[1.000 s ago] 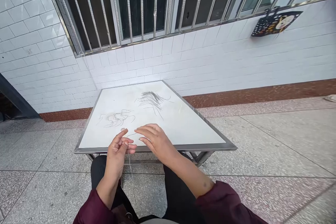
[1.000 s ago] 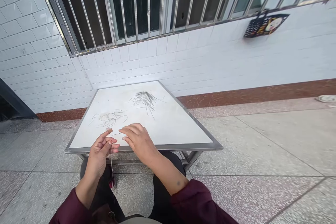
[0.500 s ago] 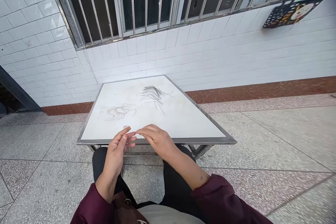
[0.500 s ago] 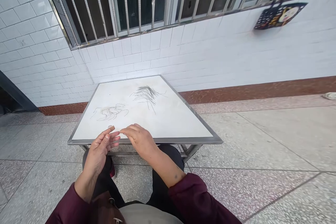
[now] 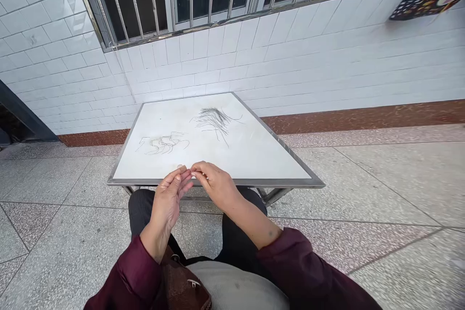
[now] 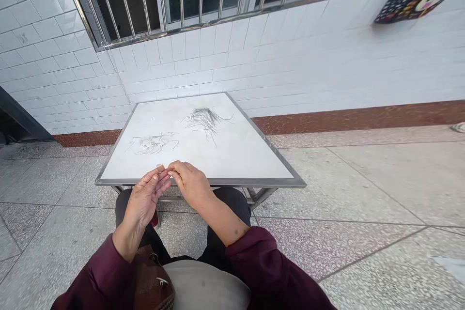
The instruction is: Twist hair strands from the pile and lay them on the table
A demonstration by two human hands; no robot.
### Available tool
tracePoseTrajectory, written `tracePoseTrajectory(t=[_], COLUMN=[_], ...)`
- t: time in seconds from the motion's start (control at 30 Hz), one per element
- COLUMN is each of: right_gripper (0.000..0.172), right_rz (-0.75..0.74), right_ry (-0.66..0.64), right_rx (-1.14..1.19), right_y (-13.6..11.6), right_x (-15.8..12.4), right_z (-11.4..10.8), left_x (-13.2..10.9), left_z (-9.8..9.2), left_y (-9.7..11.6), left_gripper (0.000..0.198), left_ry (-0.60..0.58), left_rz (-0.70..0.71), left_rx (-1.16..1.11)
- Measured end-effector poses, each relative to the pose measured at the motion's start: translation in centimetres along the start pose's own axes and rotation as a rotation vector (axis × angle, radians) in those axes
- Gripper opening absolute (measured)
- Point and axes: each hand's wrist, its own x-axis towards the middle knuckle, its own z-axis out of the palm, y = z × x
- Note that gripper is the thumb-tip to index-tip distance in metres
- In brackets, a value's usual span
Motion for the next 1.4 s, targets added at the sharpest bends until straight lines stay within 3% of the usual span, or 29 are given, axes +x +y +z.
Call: tracePoseTrajectory(t=[0.13, 0.3, 0.43, 0.63, 0.83, 1.03, 1.4], right_gripper=[0.023, 0.014, 0.003, 0.005, 0.01, 0.003, 0.011], right_rz=[0.22, 0.253, 0.36, 0.432, 0.459, 0.333, 0.133], right_ry=[0.031, -0.33, -0.442, -0.418, -0.438, -0.378, -0.329], right_rx=[0.134, 0.413, 0.6, 0.687, 0.761, 0.614, 0.358], right_y=[-0.1, -2.1, -3.3, -2.9, -2.3, -2.3, -2.2], right_x=[-0.9, -2.9, -3.5, -3.7, -4.0, -4.2, -4.2], right_z=[1.2, 3.9, 5.5, 5.2, 5.1, 5.3, 4.8], left_x=[0.2, 0.5, 0.5, 0.0, -0.3, -0.2, -0.2], left_z=[-0.3, -0.8, -1.3, -2.1, -2.3, -2.7, -3.3], left_y=[0.0, -0.3, -0.4, 0.7, 1.1, 0.8, 0.6], left_gripper=[0.03, 0.028, 0.031, 0.039, 0.045, 0.045, 0.045], left_ry=[0.065, 0.159, 0.184, 0.134, 0.116, 0.142, 0.117], left_rz=[0.025, 0.085, 0.107, 0.153, 0.129, 0.187, 0.185], left_rx=[-0.019, -0.026, 0.049, 0.325, 0.376, 0.46, 0.426])
